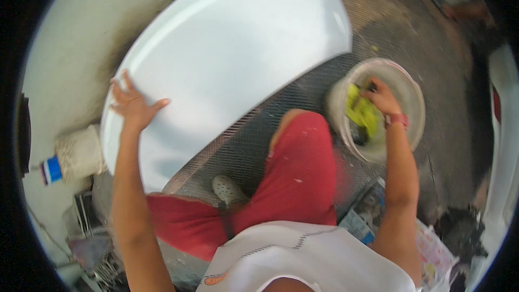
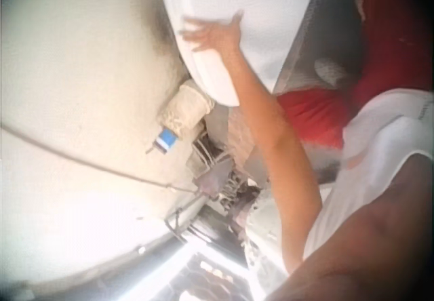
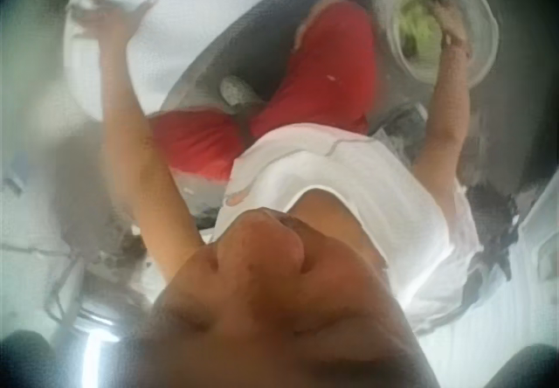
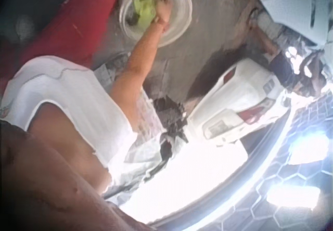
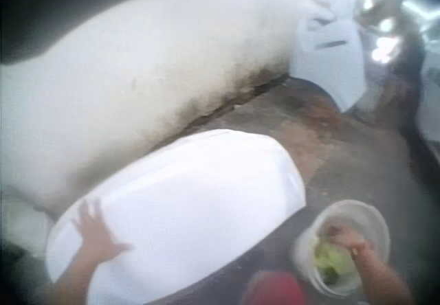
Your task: The person wipes a white car bumper with a yellow cloth, then uses a dark sponge to scrub the surface. They repeatedly dip the sponge into a bucket of water and continue scrubbing the bumper.
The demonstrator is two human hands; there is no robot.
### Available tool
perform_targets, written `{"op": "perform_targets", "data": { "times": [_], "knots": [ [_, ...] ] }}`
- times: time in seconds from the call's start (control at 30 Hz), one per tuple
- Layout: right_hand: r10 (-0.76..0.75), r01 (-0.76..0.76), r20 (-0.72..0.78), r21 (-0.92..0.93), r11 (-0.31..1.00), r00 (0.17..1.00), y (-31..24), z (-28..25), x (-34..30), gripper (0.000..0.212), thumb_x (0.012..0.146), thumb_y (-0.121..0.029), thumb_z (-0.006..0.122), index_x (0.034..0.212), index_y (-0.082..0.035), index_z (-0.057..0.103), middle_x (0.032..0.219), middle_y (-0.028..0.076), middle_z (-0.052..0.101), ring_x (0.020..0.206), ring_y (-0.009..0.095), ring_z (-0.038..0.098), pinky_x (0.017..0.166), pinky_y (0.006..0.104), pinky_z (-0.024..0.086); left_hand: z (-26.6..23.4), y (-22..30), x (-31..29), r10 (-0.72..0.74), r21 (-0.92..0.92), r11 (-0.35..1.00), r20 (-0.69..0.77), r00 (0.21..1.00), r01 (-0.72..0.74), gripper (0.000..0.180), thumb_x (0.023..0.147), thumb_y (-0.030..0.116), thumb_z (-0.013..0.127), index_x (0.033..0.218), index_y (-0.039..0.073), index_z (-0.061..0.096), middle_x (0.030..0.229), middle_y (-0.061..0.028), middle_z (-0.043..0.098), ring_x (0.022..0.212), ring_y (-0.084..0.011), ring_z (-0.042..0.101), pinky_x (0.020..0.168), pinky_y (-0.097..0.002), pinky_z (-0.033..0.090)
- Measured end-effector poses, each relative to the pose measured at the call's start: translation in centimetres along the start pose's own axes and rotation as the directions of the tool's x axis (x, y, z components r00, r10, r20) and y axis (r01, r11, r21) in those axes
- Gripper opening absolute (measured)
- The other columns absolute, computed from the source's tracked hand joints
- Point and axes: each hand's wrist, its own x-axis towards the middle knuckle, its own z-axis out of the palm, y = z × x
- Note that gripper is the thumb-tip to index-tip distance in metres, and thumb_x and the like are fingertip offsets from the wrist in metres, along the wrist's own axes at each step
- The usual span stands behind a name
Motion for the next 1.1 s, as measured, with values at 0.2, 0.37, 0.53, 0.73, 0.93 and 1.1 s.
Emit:
{"op": "perform_targets", "data": {
  "times": [0.2,0.37,0.53,0.73,0.93,1.1],
  "knots": [
    [-0.104,0.143,-0.477,0.045,0.989,0.873,-1.4,1.9,-2.8,0.04,0.1,-0.025,0.075,0.13,-0.002,0.065,0.124,0.012,0.072,0.114,0.023,0.067,0.098,0.0376,0.054,0.6,-0.3,-0.1,0.03,-0.012,0.999,-0.083,0.996,-0.031,0.162,0.062,0.063,0.098,0.171,0.026,-0.016,0.174,-0.0328,-0.013,0.163,-0.0512,-0.001,0.121,-0.082,0.009],
    [0.106,0.079,-0.407,0.412,0.908,0.907,-1.7,1.2,-2.6,0.041,0.106,-0.026,0.071,0.138,-0.003,0.059,0.12,0.01,0.073,0.11,0.021,0.07,0.088,0.0357,0.06,0.6,-0.3,-0.1,0.032,0.001,0.999,-0.074,0.997,-0.032,0.157,0.065,0.062,0.097,0.171,0.027,-0.014,0.174,-0.0305,-0.013,0.163,-0.0504,-0.003,0.123,-0.0791,0.007],
    [0.173,0.137,-0.421,0.61,0.78,0.89,-2.1,-0.1,-2.9,0.034,0.106,-0.021,0.07,0.135,-0.006,0.059,0.121,0.01,0.073,0.102,0.018,0.071,0.088,0.0336,0.063,0.6,-0.3,0.1,0.011,-0.012,1.0,-0.057,0.998,-0.012,0.158,0.067,0.06,0.097,0.17,0.027,-0.017,0.174,-0.031,-0.015,0.163,-0.0488,-0.007,0.124,-0.0782,0.005],
    [0.083,0.21,-0.37,0.683,0.699,0.925,-1.6,-0.4,-3.3,0.037,0.103,-0.015,0.073,0.134,0.0,0.06,0.103,0.008,0.072,0.089,0.017,0.071,0.079,0.0303,0.065,0.6,-0.4,0.2,0.012,0.016,1.0,-0.041,0.999,-0.011,0.158,0.067,0.061,0.097,0.17,0.027,-0.018,0.174,-0.032,-0.015,0.163,-0.0491,-0.005,0.124,-0.0775,0.006],
    [0.101,0.205,-0.403,0.647,0.735,0.91,-2.5,-0.1,-3.7,0.045,0.098,-0.013,0.079,0.136,-0.002,0.058,0.1,0.006,0.072,0.086,0.013,0.068,0.066,0.0265,0.06,0.3,-0.2,0.2,0.002,0.048,0.999,-0.011,1.0,-0.001,0.158,0.068,0.063,0.096,0.17,0.025,-0.019,0.173,-0.033,-0.016,0.163,-0.049,-0.006,0.124,-0.0771,0.005],
    [0.064,0.254,-0.5,0.541,0.802,0.863,-2.7,0.4,-3.6,0.034,0.099,-0.01,0.077,0.129,-0.003,0.062,0.101,0.004,0.072,0.085,0.011,0.067,0.063,0.0248,0.058,0.2,-0.1,0.1,0.0,0.046,0.999,-0.002,1.0,0.0,0.158,0.068,0.065,0.095,0.17,0.024,-0.019,0.173,-0.0329,-0.016,0.163,-0.049,-0.007,0.124,-0.0768,0.006]
  ]
}}
